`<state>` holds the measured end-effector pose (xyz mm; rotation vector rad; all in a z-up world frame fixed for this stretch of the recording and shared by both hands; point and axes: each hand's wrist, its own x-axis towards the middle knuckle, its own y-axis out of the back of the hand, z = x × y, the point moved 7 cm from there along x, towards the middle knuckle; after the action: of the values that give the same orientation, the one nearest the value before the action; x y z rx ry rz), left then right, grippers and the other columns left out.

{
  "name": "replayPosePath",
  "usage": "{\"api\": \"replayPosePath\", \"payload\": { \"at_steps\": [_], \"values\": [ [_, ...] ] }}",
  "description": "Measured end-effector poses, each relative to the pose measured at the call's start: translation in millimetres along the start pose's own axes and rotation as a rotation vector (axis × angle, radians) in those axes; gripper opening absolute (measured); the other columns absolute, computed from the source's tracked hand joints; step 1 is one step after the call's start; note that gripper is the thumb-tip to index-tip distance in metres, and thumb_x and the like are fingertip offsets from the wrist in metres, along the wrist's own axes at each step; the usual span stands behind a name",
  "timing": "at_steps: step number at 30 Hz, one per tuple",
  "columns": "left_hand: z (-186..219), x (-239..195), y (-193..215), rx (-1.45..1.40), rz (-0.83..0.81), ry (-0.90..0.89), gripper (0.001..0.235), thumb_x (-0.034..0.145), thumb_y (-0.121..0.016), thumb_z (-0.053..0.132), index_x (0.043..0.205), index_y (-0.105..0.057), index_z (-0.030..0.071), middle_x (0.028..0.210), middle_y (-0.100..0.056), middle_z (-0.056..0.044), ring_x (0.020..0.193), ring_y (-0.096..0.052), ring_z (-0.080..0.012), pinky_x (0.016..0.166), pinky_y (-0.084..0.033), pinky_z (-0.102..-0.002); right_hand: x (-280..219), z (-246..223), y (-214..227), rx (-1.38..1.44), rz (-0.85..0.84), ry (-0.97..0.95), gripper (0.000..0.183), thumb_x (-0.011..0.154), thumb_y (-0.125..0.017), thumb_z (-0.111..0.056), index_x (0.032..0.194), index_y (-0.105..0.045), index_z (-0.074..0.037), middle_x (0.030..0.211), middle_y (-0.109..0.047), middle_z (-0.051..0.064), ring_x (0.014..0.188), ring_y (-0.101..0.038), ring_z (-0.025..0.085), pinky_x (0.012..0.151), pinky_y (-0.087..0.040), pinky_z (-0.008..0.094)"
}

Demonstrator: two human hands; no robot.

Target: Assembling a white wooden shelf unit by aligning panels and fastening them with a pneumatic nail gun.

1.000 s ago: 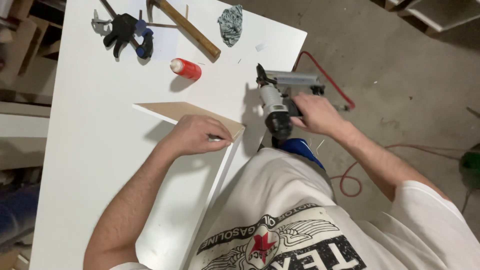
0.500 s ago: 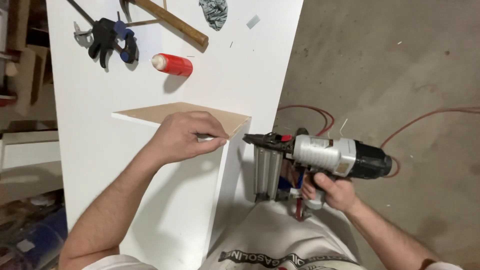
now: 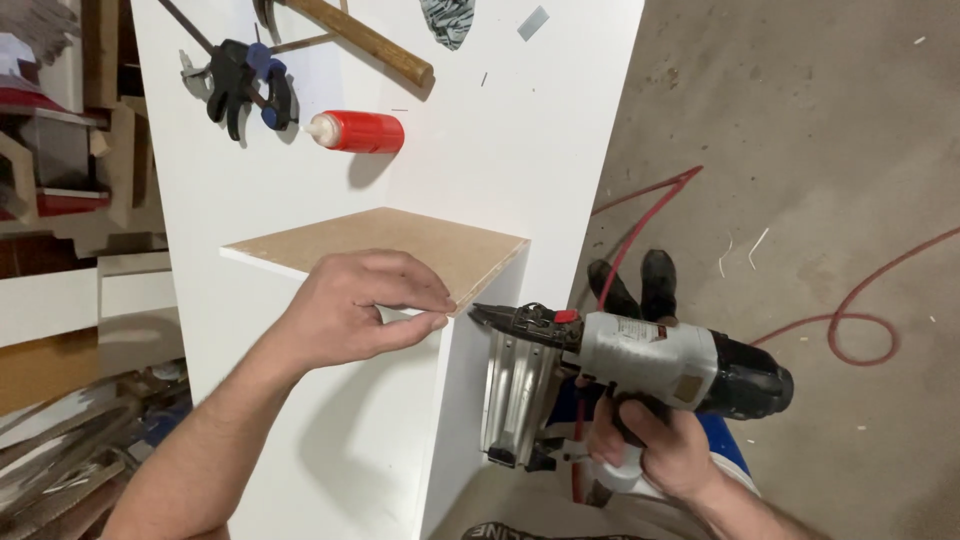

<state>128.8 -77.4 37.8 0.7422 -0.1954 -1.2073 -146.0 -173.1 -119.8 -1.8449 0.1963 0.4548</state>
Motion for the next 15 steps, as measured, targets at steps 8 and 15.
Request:
{"api": "replayPosePath", "payload": {
  "at_steps": [8,15],
  "values": [
    [-2,-1,-1,-0.008,0.005,-0.007,0.011,0.087,-0.078,0.010,0.096,-0.080,0.016,0.093,-0.077,0.000,0.080,-0.074,-0.0117,0.066,-0.058,-0.023,-1,-4,-1,0.022,0.013,-0.003,0.038,0.104,-0.056,-0.026,0.086,-0.055,0.007,0.066,-0.051,0.016,0.052,-0.044,0.025,0.055,-0.040,0.042],
    [-1,-1,-1,0.014,0.016,-0.015,0.011,0.087,-0.078,0.011,0.095,-0.080,0.017,0.094,-0.077,0.001,0.081,-0.074,-0.0111,0.066,-0.057,-0.022,2,-18,-18,-0.089,-0.020,0.038,0.048,0.103,-0.058,-0.030,0.119,-0.053,0.015,0.061,-0.049,0.012,0.048,-0.046,0.023,0.049,-0.041,0.038]
  ]
}}
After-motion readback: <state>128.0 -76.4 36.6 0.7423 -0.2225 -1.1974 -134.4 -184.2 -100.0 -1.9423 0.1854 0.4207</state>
